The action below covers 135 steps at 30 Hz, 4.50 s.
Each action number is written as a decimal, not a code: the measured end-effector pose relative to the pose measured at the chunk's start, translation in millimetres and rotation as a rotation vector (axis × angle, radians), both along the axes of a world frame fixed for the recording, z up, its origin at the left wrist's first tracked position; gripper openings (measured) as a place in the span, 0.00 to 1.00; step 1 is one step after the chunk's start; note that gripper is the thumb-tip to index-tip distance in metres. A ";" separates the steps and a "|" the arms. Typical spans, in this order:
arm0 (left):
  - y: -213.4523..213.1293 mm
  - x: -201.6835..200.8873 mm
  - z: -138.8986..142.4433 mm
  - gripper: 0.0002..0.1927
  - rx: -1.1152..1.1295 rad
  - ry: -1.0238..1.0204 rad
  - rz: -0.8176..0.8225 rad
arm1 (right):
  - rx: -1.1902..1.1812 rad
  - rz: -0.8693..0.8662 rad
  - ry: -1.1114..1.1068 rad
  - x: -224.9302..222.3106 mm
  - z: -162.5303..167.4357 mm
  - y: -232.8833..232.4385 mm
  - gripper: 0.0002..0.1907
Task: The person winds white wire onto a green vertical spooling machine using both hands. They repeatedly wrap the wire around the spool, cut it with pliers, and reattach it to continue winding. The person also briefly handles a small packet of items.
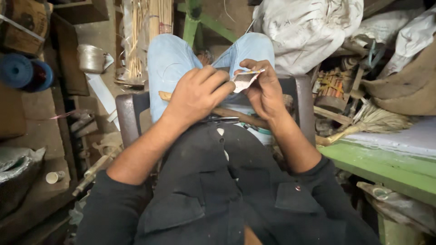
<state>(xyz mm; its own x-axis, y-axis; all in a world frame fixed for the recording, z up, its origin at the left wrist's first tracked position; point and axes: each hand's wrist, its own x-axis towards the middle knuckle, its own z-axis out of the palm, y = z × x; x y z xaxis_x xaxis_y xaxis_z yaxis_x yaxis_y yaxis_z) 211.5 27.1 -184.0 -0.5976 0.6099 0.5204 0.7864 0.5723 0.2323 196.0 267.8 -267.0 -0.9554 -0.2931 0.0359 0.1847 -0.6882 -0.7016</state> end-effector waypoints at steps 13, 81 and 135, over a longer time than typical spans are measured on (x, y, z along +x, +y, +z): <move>54.0 1.9 57.7 0.22 0.200 -0.241 0.156 | 0.371 0.043 0.098 25.1 -0.6 -16.8 0.27; -1.9 -2.8 59.5 0.17 0.282 0.169 -0.104 | 0.257 -0.214 0.356 10.9 86.7 -14.0 0.23; -0.1 -8.1 -18.2 0.16 0.553 -0.192 0.114 | -0.385 -0.178 0.882 93.8 330.9 -104.2 0.16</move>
<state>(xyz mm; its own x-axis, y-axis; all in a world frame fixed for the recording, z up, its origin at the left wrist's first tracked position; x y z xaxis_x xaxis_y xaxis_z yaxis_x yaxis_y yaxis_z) 203.4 27.0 -202.3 -0.7581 0.2060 0.6188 0.6418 0.4041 0.6518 289.8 163.6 63.8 -0.5687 0.0341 0.8218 -0.4268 -0.8663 -0.2594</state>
